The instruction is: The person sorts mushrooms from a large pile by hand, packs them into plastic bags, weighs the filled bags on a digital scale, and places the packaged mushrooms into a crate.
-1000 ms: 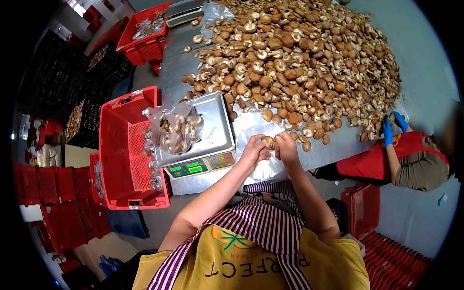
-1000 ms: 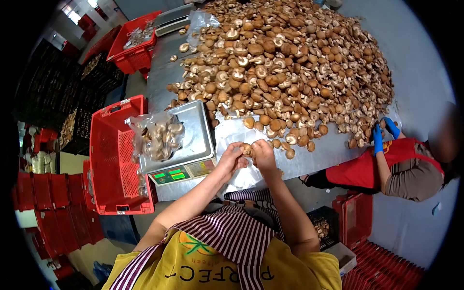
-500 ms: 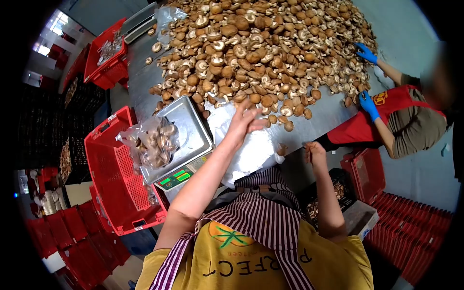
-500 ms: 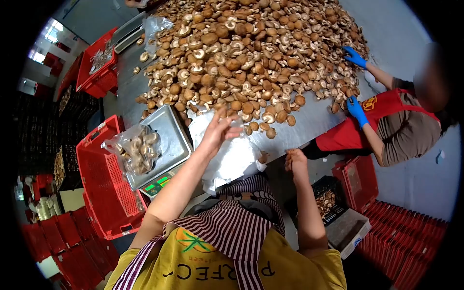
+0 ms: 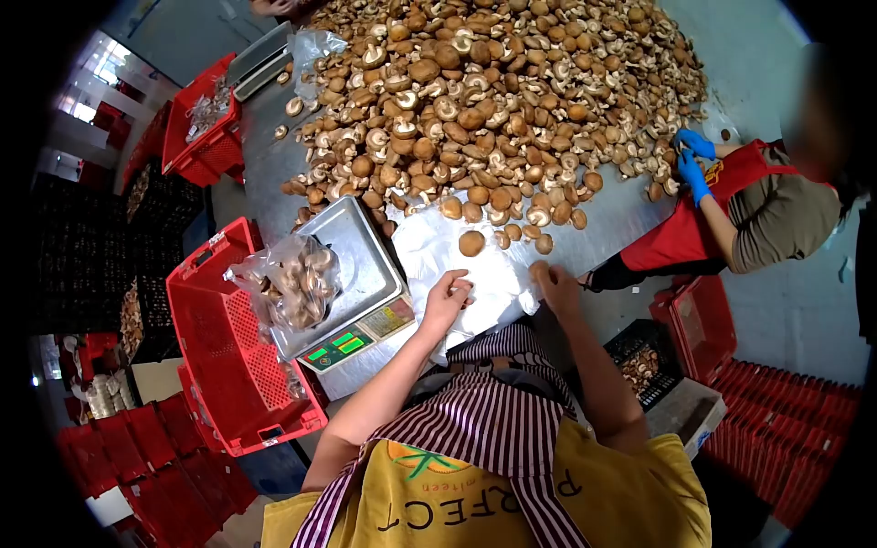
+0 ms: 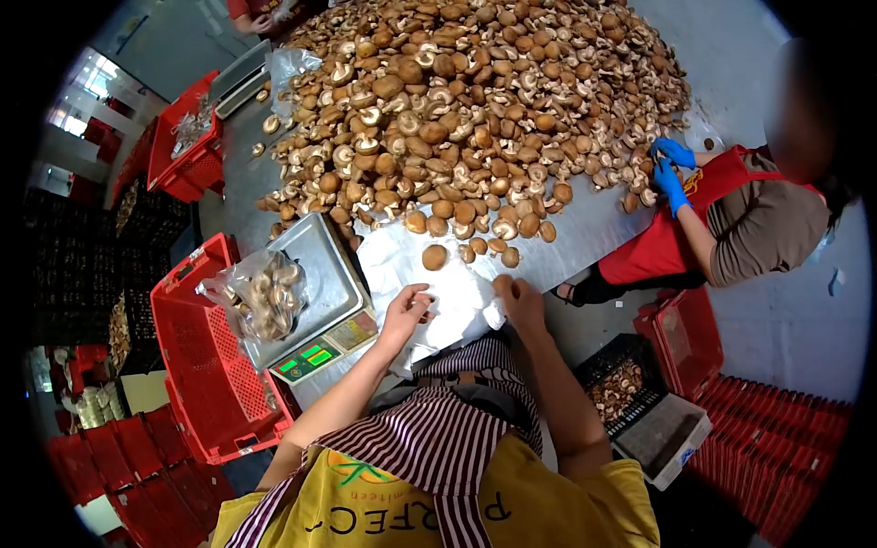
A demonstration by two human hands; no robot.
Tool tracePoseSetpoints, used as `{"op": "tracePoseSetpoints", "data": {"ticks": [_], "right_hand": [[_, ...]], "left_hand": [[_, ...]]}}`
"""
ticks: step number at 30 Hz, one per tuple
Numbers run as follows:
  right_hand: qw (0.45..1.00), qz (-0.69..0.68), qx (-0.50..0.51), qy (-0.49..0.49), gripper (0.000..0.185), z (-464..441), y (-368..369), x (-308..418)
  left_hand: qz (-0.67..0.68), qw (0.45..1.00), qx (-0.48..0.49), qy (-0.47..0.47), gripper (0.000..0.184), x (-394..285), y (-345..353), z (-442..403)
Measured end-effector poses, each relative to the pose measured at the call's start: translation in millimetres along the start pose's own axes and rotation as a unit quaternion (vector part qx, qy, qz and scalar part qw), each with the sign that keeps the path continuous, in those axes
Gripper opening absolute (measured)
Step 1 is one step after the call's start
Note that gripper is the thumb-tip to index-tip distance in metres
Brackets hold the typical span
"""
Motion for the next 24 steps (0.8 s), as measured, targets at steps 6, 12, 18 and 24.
{"op": "tracePoseSetpoints", "data": {"ticks": [6,12,18,24], "right_hand": [[0.938,-0.334,0.039,0.087,0.027,-63.3,-25.6,70.3],[0.945,-0.303,0.037,0.119,0.026,-55.3,-16.4,26.1],[0.991,-0.043,-0.116,0.050,0.014,39.6,-72.9,-120.6],[0.819,0.389,0.014,0.423,0.036,155.6,-222.4,-162.0]], "left_hand": [[-0.003,1.000,-0.002,-0.027,0.033,14.5,-10.2,21.9],[0.022,0.998,-0.024,-0.045,0.035,9.4,-9.6,35.1],[-0.054,0.998,-0.023,0.033,0.038,14.1,-11.3,14.6],[-0.334,0.923,-0.026,0.189,0.056,-33.8,11.0,-21.8]]}}
Point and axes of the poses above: each hand's wrist, its own z-axis away from the middle knuckle, its own y-axis out of the palm, x = y × z, the point moved 2 cm from there along -z, towards the middle knuckle, and after that the axes turned 4 degrees about y, right-handed, at the moved point
